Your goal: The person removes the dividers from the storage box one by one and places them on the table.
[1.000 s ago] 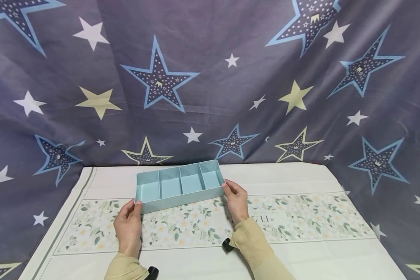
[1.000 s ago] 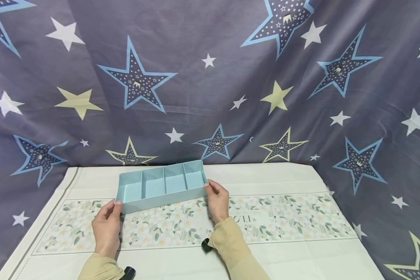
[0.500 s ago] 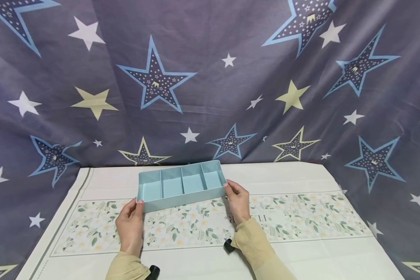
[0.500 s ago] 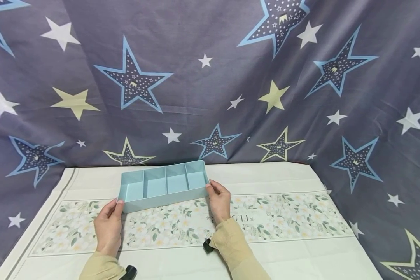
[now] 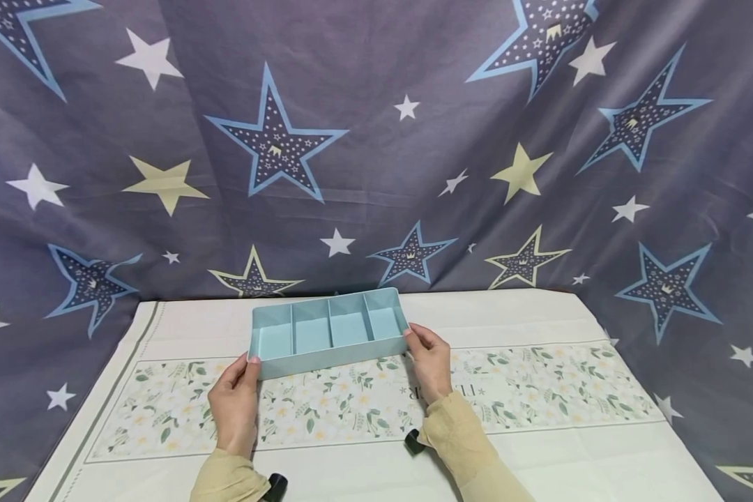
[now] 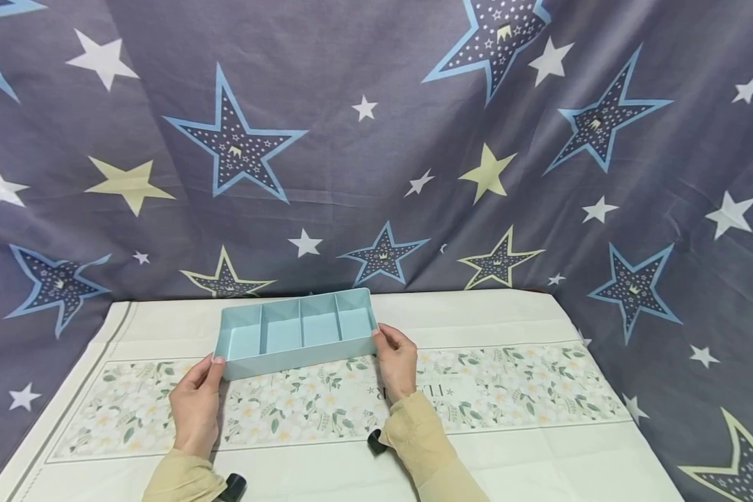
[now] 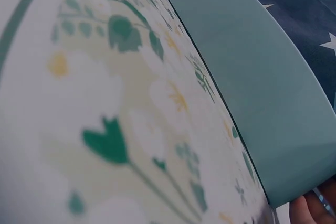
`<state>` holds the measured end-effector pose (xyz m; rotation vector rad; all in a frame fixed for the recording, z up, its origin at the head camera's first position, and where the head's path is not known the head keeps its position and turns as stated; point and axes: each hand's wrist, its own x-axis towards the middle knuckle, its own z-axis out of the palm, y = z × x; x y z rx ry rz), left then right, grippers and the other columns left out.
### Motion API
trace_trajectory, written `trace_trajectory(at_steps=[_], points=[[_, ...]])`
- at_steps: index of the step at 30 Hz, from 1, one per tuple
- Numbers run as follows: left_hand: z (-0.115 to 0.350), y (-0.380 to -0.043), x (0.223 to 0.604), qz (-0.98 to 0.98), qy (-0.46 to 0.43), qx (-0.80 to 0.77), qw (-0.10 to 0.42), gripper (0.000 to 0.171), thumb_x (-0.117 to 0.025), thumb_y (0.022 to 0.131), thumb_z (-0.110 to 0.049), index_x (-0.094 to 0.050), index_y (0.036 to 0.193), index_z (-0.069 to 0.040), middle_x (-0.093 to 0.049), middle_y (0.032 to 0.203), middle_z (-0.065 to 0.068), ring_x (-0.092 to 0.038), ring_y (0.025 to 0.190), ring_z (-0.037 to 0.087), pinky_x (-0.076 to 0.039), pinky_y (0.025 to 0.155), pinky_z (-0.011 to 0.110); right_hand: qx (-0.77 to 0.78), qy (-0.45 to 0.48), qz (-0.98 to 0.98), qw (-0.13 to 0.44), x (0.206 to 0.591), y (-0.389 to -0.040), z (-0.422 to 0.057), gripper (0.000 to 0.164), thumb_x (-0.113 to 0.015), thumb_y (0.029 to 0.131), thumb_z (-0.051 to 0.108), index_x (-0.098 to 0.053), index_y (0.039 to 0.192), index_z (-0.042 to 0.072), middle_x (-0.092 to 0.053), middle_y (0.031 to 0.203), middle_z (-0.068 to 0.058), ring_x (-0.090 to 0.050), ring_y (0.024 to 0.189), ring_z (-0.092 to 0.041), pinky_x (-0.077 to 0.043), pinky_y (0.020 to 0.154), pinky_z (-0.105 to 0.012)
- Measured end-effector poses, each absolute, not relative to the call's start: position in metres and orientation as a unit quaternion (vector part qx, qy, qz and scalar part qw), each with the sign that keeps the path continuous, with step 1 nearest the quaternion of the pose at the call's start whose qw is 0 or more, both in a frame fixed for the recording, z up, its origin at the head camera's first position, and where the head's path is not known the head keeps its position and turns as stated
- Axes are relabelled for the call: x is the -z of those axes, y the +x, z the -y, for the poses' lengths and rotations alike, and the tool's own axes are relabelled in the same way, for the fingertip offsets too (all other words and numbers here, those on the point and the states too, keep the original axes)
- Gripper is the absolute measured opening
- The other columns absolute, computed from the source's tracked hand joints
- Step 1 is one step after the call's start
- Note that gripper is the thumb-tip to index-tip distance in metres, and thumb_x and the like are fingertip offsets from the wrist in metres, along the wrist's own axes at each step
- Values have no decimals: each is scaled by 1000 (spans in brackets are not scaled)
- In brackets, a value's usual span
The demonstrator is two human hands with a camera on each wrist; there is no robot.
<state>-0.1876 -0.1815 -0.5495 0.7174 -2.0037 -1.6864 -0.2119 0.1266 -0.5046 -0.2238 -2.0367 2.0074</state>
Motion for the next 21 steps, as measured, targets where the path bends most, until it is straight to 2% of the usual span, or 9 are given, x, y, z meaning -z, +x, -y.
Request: trace_trajectory(at_steps=[10, 13, 17, 21], points=[[175, -193, 557, 731, 247, 598, 219, 40, -57, 78, -58, -60, 109, -34, -60, 115, 0, -51, 98, 8, -48, 88, 34, -677, -104, 714, 147, 504, -211, -135, 27, -64, 84, 25, -64, 105, 9, -65, 100, -7, -58, 89, -13, -52, 80, -30], [171, -191, 550, 733, 240, 599, 213, 41, -58, 78, -58, -60, 110, -32, -60, 114, 0, -51, 98, 8, -48, 87, 33, -676, -102, 713, 153, 508, -211, -139, 26, -64, 83, 25, -64, 104, 10, -65, 99, -6, -58, 88, -13, -52, 80, -32], [167, -187, 538, 731, 229, 611, 200, 44, -60, 79, -53, -60, 114, -26, -60, 115, 5, -51, 101, 14, -47, 87, 34, -672, -106, 716, 156, 511, -212, -144, 26, -63, 84, 26, -64, 104, 10, -65, 97, -6, -58, 87, -13, -52, 80, -31], [166, -194, 550, 737, 232, 602, 200, 46, -59, 77, -59, -60, 113, -31, -60, 115, 3, -51, 100, 12, -48, 87, 33, -668, -112, 718, 159, 508, -211, -148, 27, -64, 83, 26, -64, 103, 8, -65, 98, -8, -58, 87, -14, -53, 79, -32]])
